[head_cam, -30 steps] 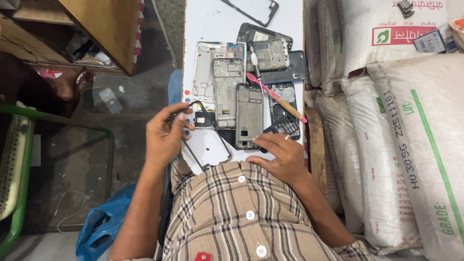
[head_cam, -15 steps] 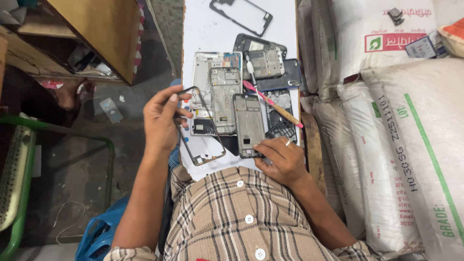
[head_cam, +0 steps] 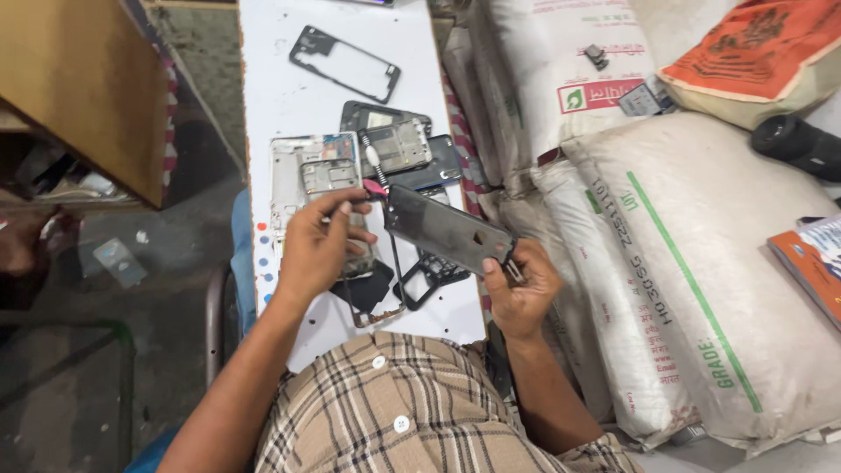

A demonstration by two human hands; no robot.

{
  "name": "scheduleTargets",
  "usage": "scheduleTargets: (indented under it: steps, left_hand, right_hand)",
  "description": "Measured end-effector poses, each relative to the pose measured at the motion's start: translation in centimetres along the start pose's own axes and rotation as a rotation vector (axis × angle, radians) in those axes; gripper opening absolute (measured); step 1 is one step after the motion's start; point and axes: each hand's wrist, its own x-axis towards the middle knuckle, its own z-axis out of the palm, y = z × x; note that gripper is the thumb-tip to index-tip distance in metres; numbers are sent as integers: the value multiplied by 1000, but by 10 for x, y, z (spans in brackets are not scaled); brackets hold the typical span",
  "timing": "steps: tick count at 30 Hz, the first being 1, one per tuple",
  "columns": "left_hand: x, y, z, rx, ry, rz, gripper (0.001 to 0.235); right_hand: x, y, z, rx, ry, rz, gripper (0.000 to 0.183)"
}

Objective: The person disassembles a smartphone, removes the back cover, and manipulates internal components. They then reassemble the device by placing the back cover back on and pressing the edges to secure it.

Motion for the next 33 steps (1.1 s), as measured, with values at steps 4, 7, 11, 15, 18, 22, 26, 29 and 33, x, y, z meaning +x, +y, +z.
scheduleTargets:
  steps: [4,7,11,15,18,22,26,29,33]
  left_hand:
    - [-4,10,19,608,41,416,24]
    - [-2,16,23,801,43,459,26]
    - [-1,12,23,844,24,476,28]
    - [-3,4,20,841,53,572,32]
    - [-11,4,8,921,174,567,41]
    - [-16,10,-8,1119,306,297,85]
    - [-12,15,-6,1225,268,135,105]
    - [-7,17,2,1268,255,86,111]
    - [-4,17,9,1273,233,112,112]
  right_hand:
    - [-1,7,4,297,25,230,20]
    - [2,11,5,382,66,358,23]
    - [2,14,4,429,73,388,25]
    - [5,15,3,474,75,433,26]
    - [4,14,-1,476,2,458,24]
    - [3,26,-10,427,-117,555,18]
    - [1,46,-15,302,-153,619,18]
    - [0,59,-16,155,-318,589,23]
    - [2,68,-14,68,-411,663,24]
